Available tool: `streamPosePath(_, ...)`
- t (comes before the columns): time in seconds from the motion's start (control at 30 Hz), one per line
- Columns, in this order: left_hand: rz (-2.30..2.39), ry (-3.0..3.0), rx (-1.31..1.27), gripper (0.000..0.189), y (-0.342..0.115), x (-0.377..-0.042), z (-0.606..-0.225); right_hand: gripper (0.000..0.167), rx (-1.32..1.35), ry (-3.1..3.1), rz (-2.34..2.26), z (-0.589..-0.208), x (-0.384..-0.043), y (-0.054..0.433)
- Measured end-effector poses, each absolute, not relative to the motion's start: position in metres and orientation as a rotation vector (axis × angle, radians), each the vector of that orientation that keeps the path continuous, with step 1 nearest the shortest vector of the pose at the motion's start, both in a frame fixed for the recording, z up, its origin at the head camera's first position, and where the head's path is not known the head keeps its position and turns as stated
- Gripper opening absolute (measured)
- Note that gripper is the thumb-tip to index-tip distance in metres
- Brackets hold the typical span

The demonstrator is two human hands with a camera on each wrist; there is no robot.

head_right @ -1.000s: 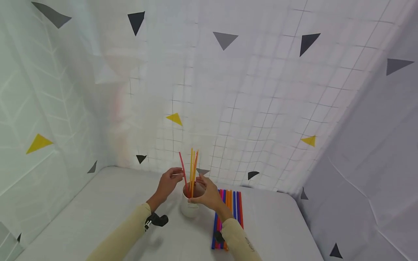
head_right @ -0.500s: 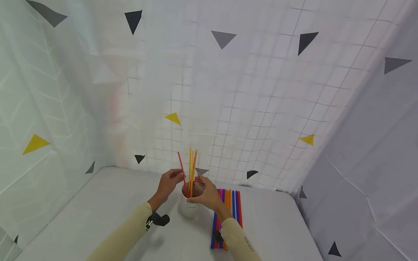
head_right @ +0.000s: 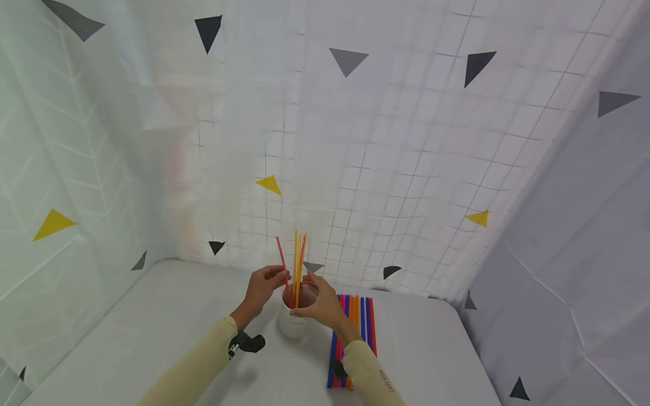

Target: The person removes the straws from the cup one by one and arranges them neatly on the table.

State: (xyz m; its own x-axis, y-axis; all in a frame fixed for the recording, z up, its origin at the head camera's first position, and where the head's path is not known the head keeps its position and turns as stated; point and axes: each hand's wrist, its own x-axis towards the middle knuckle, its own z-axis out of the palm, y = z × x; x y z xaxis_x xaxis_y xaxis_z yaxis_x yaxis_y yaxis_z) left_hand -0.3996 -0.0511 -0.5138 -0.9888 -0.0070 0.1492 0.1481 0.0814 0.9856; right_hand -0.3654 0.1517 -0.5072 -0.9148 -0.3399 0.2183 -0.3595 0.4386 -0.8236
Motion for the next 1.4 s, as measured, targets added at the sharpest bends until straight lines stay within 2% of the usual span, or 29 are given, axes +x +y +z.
streamPosePath(0.27,-2.052,-2.224,-0.142,0.051,-0.050,-0.400,-0.516,0.107,0.583,-2.692,1.496,-0.507,-0.364,0.151)
streamPosePath(0.57,-2.030,-2.189,-0.169,0.027,-0.050,-0.399,-0.514,0.105,0.585,-2.679,1.482,-0.507,-0.365,0.150)
streamPosePath(0.77,-2.011,-2.183,-0.174,0.030,-0.050,-0.400,-0.511,0.105,0.591,-2.686,1.479,-0.508,-0.366,0.152)
streamPosePath(0.9,-1.975,-2.182,-0.208,0.035,-0.049,-0.399,-0.502,0.104,0.597,-2.686,1.482,-0.509,-0.366,0.153)
streamPosePath(1.13,-1.960,-2.165,-0.272,0.029,-0.050,-0.395,-0.480,0.109,0.601,-2.679,1.496,-0.507,-0.367,0.153)
streamPosePath(1.4,-1.967,-2.104,-0.363,0.025,-0.049,-0.393,-0.460,0.105,0.677,-2.642,1.505,-0.505,-0.363,0.153)
